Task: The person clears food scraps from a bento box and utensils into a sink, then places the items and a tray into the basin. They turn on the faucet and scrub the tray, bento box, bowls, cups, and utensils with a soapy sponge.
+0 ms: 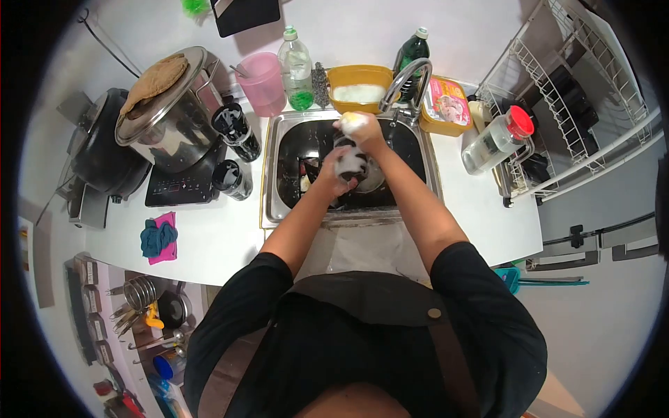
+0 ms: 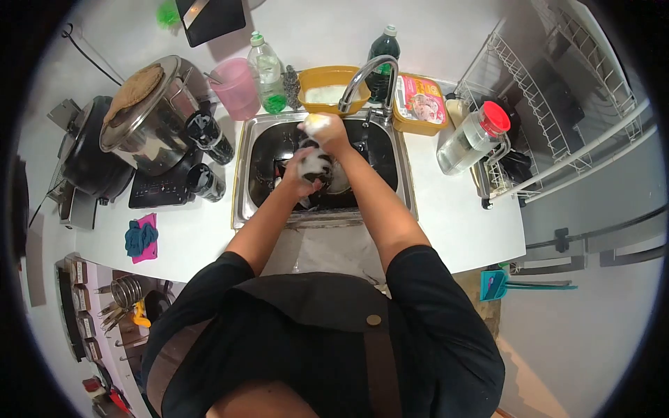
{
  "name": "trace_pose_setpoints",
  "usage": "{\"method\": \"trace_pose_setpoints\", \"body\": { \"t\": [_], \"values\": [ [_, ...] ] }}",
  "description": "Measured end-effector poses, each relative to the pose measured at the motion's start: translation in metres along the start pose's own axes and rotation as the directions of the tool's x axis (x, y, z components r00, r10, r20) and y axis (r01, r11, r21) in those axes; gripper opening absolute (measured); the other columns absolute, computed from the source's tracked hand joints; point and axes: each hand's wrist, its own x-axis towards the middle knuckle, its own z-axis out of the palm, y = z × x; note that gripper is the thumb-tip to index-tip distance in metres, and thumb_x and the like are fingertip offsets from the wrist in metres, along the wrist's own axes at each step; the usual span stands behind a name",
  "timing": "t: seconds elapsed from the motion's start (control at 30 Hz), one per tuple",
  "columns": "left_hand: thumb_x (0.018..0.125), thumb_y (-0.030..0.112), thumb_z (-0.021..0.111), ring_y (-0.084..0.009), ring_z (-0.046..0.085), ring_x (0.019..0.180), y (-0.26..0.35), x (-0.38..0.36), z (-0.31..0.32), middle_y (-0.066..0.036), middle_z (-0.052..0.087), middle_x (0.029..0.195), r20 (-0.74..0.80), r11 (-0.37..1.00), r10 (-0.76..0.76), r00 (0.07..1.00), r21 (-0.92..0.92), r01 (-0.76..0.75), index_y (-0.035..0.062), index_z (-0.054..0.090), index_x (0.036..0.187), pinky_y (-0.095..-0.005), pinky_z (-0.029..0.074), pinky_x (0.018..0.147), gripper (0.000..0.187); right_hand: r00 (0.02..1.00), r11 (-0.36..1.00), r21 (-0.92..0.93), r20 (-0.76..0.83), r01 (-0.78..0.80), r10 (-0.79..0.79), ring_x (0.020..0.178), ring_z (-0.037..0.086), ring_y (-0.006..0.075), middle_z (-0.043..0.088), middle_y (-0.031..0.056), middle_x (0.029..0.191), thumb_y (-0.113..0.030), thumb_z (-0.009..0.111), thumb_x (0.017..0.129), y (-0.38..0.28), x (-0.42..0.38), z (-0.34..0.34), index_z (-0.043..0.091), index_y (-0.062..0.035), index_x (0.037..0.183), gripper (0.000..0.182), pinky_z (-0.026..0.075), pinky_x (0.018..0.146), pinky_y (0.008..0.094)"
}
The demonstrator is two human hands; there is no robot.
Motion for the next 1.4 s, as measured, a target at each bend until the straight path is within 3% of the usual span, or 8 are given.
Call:
{"method": "trace_pose_setpoints", "body": {
  "t": [0.2,0.73,0.97,1.1,1.2,1.3,1.33,1.4],
  "values": [
    [0.076,0.067,0.046,-0.0186,0.05,0.087,0.003,0.004,0.012,0.001,0.056,0.104,-0.178,0.991,0.068,0.982,-0.099,-0.086,0.0254,0.051,0.11,-0.0341,0.036,0.064,0.054,0.975,0.891,0.421,-0.06,-0.172,0.216,0.097,0.055,0.0264,0.058,0.0128,0.1,-0.018,0.058,0.082,0.004,-0.028,0.032,0.067,-0.0086,0.087,0.015,0.042,0.087,0.0341],
    [0.082,0.064,0.038,-0.027,0.047,0.113,0.001,0.015,-0.009,-0.003,0.042,0.131,-0.016,0.999,0.03,0.999,0.028,-0.029,0.0274,0.036,0.131,-0.0481,0.04,0.092,0.061,0.984,0.984,0.019,-0.031,0.176,-0.175,0.115,0.042,0.0319,0.057,0.0111,0.104,-0.018,0.068,0.064,0.0,-0.029,0.006,0.066,-0.0141,0.067,0.005,0.027,0.103,0.046],
    [0.085,0.042,0.047,-0.0244,0.057,0.099,-0.002,0.013,-0.022,-0.007,0.059,0.109,0.328,0.99,-0.008,0.945,-0.129,0.053,0.0117,0.051,0.118,-0.0383,0.05,0.082,0.046,0.841,0.719,0.596,-0.13,-0.358,0.526,0.077,0.064,0.0188,0.066,0.0088,0.083,-0.006,0.057,0.079,-0.015,-0.018,-0.011,0.067,-0.0066,0.086,0.012,0.051,0.073,0.0284],
    [0.074,0.015,0.061,-0.0215,0.061,0.088,-0.025,0.023,-0.017,-0.01,0.061,0.101,0.117,0.78,0.373,0.921,0.497,-0.379,0.0049,0.055,0.109,-0.0328,0.052,0.075,0.037,0.912,0.963,-0.175,0.323,-0.207,0.254,0.073,0.063,0.0255,0.065,0.0081,0.081,-0.022,0.064,0.062,-0.044,-0.004,-0.027,0.067,-0.0121,0.084,0.025,0.051,0.071,0.0338],
    [0.07,0.01,0.061,-0.0186,0.061,0.084,-0.012,0.022,-0.034,-0.006,0.062,0.092,0.205,0.979,0.005,0.979,0.196,-0.046,0.0059,0.057,0.102,-0.0324,0.052,0.07,0.032,0.983,0.983,-0.019,0.023,0.183,-0.183,0.075,0.063,0.0284,0.065,0.008,0.082,-0.018,0.062,0.059,-0.019,-0.008,-0.014,0.067,-0.0161,0.084,0.025,0.051,0.07,0.0353],
    [0.067,0.01,0.063,-0.0143,0.06,0.069,-0.008,0.001,-0.012,-0.004,0.062,0.08,0.196,0.997,0.029,0.98,0.059,-0.042,0.0064,0.06,0.092,-0.0292,0.049,0.063,0.025,0.992,0.974,0.198,0.038,0.109,-0.119,0.074,0.063,0.0287,0.065,0.0085,0.082,-0.021,0.061,0.061,-0.019,-0.006,-0.023,0.066,-0.0155,0.088,0.027,0.05,0.067,0.0361],
    [0.067,0.012,0.065,-0.0143,0.06,0.064,-0.015,0.002,-0.015,-0.004,0.063,0.078,0.115,0.985,0.029,0.993,0.164,-0.048,0.0053,0.061,0.09,-0.0283,0.049,0.061,0.024,0.888,0.933,-0.338,0.457,0.123,0.049,0.072,0.062,0.0277,0.064,0.0085,0.08,-0.023,0.058,0.065,-0.028,-0.007,-0.015,0.065,-0.0119,0.086,0.024,0.05,0.066,0.0358],
    [0.068,0.014,0.064,-0.0167,0.059,0.07,-0.03,0.02,-0.027,-0.003,0.062,0.081,0.081,0.892,0.125,0.989,0.428,-0.148,0.0095,0.061,0.087,-0.0302,0.049,0.063,0.02,0.913,0.905,-0.377,0.267,-0.195,0.308,0.069,0.061,0.0281,0.064,0.008,0.078,-0.021,0.055,0.069,-0.039,-0.019,0.0,0.065,-0.0095,0.084,0.022,0.049,0.064,0.0352]
  ]
}}
